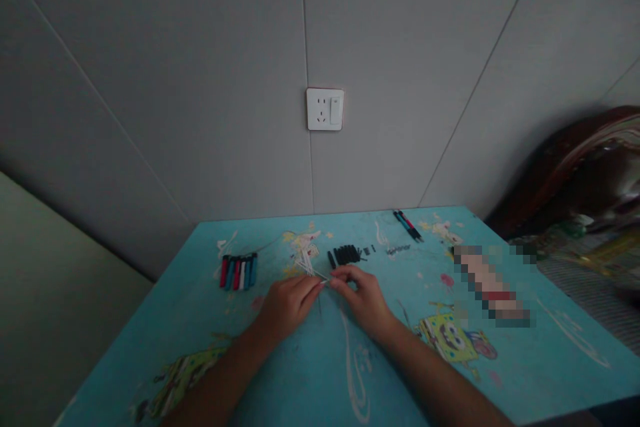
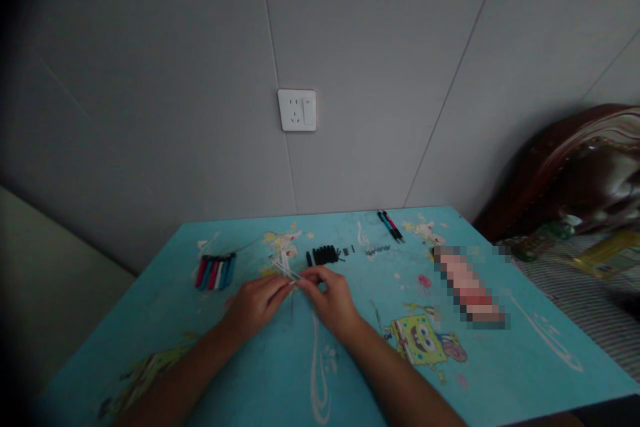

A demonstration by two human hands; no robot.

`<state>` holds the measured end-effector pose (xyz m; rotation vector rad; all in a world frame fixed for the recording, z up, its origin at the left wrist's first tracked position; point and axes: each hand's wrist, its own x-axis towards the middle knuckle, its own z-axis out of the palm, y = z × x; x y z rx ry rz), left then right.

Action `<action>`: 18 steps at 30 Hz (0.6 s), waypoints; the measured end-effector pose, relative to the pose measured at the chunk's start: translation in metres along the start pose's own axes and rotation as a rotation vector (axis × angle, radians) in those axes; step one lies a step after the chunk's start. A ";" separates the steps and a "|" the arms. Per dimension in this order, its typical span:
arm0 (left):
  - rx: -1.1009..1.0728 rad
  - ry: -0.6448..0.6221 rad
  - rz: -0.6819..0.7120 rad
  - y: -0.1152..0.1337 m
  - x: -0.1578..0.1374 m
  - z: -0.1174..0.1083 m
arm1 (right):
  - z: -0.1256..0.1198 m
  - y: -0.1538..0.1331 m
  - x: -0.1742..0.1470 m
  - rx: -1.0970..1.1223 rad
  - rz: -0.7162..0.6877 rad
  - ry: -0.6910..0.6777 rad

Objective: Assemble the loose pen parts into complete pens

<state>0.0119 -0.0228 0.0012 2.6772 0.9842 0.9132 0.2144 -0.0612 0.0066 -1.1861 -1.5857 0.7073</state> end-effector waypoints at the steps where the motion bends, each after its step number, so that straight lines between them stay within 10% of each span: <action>1: 0.003 -0.002 0.004 -0.001 0.000 0.000 | -0.001 -0.001 0.000 -0.005 0.003 -0.008; 18: -0.124 -0.040 0.002 -0.011 -0.011 0.020 | -0.014 -0.001 -0.002 -0.182 -0.102 -0.165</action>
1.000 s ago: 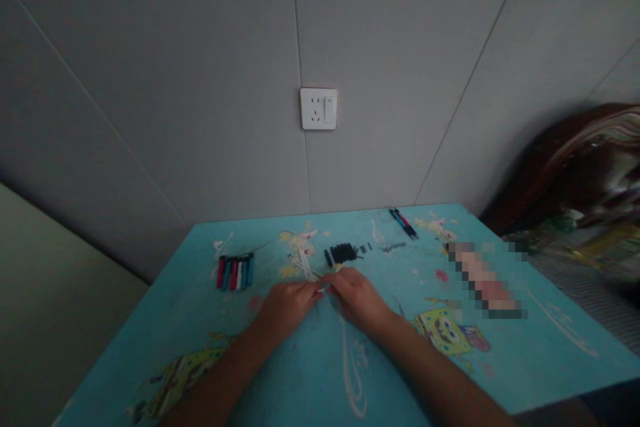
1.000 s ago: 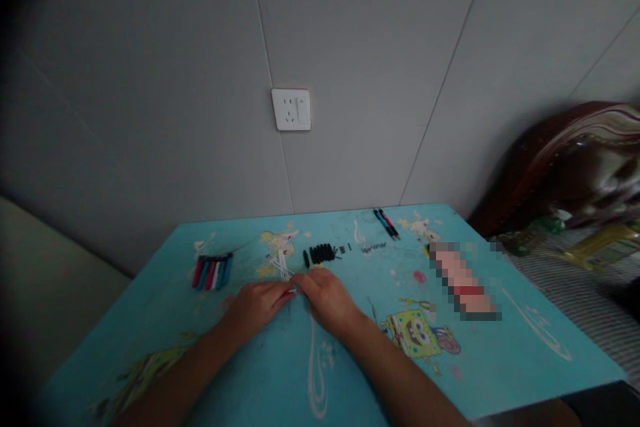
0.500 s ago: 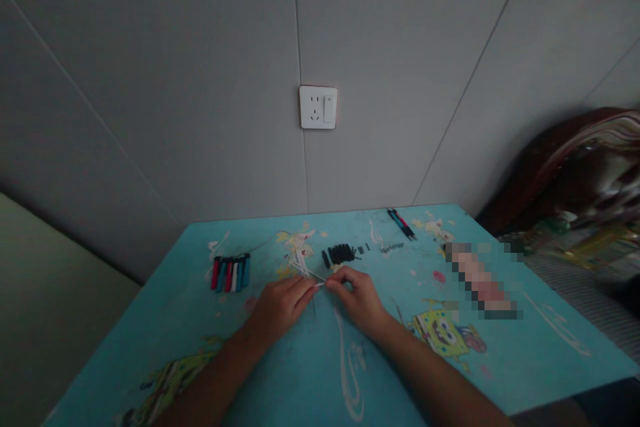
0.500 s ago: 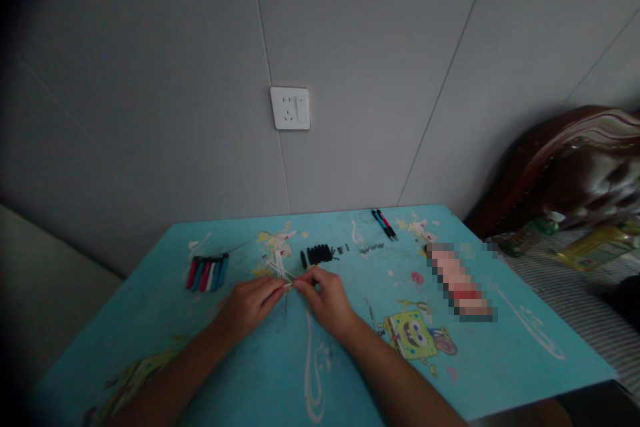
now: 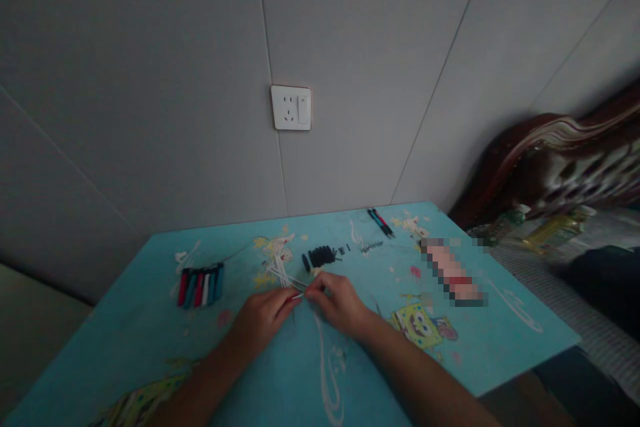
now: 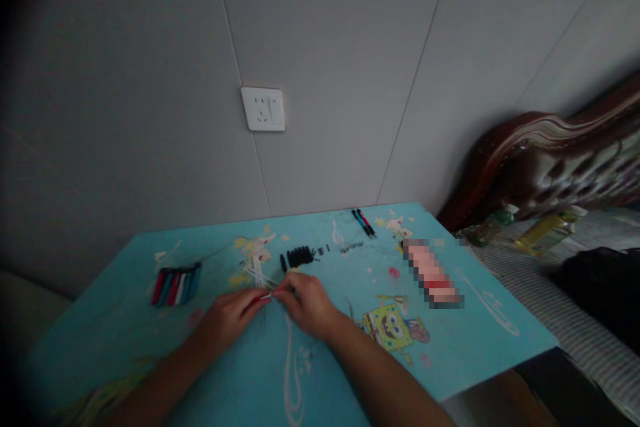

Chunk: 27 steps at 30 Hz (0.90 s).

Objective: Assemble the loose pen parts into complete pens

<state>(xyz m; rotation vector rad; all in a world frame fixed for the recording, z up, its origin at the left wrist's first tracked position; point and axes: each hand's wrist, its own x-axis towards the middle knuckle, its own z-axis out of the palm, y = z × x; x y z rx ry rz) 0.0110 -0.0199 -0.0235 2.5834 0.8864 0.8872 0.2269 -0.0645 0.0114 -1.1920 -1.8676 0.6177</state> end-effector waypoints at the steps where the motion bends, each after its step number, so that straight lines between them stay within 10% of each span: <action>1: -0.027 0.009 -0.021 0.003 0.000 0.001 | -0.001 0.001 0.000 0.007 0.007 0.007; 14: 0.082 -0.033 0.013 0.008 0.008 -0.007 | 0.002 0.006 0.003 0.000 0.043 0.006; 27: 0.121 0.110 -0.216 -0.013 0.012 -0.017 | 0.022 0.024 0.028 -0.672 0.100 0.148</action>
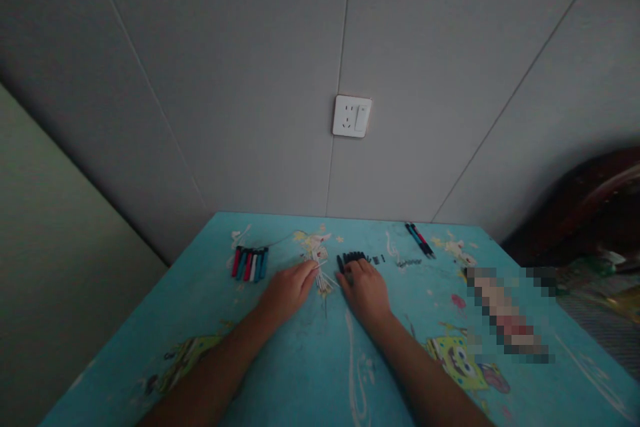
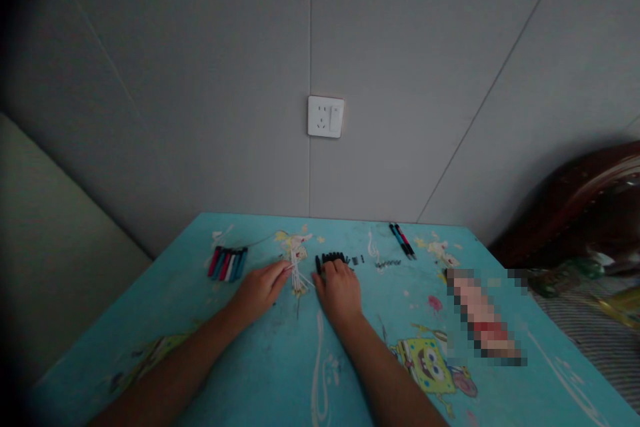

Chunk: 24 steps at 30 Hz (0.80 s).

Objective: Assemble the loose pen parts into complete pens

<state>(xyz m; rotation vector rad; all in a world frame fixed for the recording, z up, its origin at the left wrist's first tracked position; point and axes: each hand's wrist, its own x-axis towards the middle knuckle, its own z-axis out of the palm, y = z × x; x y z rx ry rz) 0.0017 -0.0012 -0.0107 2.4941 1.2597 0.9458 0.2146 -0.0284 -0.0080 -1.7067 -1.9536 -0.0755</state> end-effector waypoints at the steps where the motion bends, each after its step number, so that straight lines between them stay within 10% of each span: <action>1: 0.002 0.003 -0.010 0.000 0.000 -0.001 | 0.001 0.000 0.000 -0.007 0.005 -0.002; 15: 0.057 -0.030 0.031 0.006 0.001 -0.007 | -0.027 0.020 -0.009 0.620 0.136 -0.014; 24: 0.065 -0.054 0.109 0.010 -0.002 -0.007 | -0.034 0.017 -0.011 0.655 0.163 0.004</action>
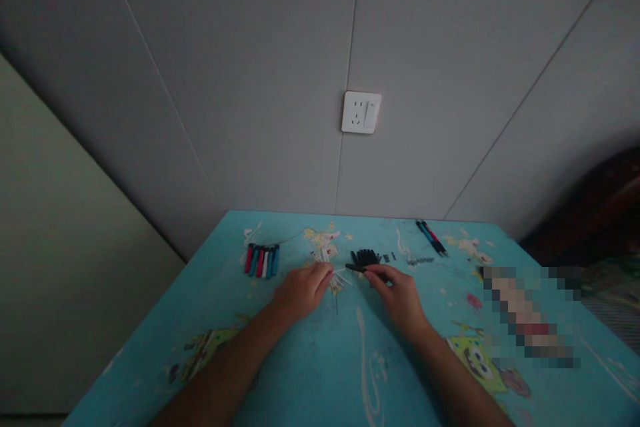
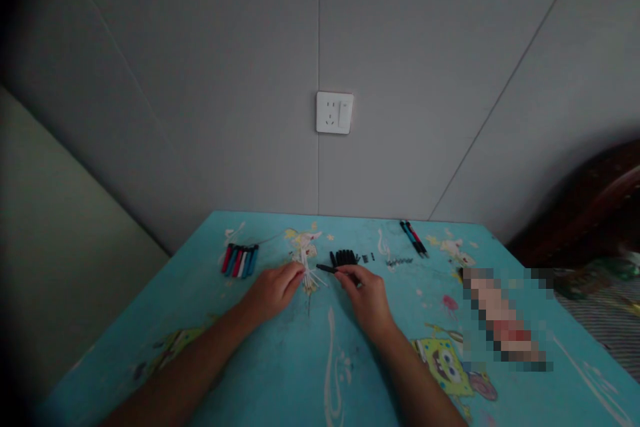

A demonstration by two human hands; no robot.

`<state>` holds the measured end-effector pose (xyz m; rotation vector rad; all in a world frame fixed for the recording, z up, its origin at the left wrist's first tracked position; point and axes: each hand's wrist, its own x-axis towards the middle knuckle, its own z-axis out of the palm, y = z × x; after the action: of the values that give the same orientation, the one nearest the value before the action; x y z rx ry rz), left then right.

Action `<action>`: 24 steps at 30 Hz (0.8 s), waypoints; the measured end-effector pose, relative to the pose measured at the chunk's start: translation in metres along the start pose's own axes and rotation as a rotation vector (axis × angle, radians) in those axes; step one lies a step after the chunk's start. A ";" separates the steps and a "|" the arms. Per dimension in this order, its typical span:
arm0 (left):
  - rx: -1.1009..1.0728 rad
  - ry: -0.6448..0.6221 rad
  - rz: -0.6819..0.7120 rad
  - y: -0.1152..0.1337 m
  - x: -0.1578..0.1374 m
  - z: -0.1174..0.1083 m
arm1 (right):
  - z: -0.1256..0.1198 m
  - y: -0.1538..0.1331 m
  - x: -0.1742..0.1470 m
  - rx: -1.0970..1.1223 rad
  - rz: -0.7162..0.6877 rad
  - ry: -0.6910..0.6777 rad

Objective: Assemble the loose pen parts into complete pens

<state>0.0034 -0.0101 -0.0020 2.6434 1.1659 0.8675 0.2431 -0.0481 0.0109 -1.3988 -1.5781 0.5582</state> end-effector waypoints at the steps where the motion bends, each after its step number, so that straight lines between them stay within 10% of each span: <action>1: 0.005 -0.004 0.001 0.000 0.000 0.000 | -0.001 -0.001 0.001 -0.011 -0.010 0.004; 24: 0.000 -0.162 0.091 0.005 0.000 -0.003 | -0.004 -0.010 -0.003 -0.047 -0.252 -0.152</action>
<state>0.0049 -0.0138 0.0016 2.7258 1.0153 0.6516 0.2415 -0.0540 0.0198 -1.1895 -1.8676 0.4869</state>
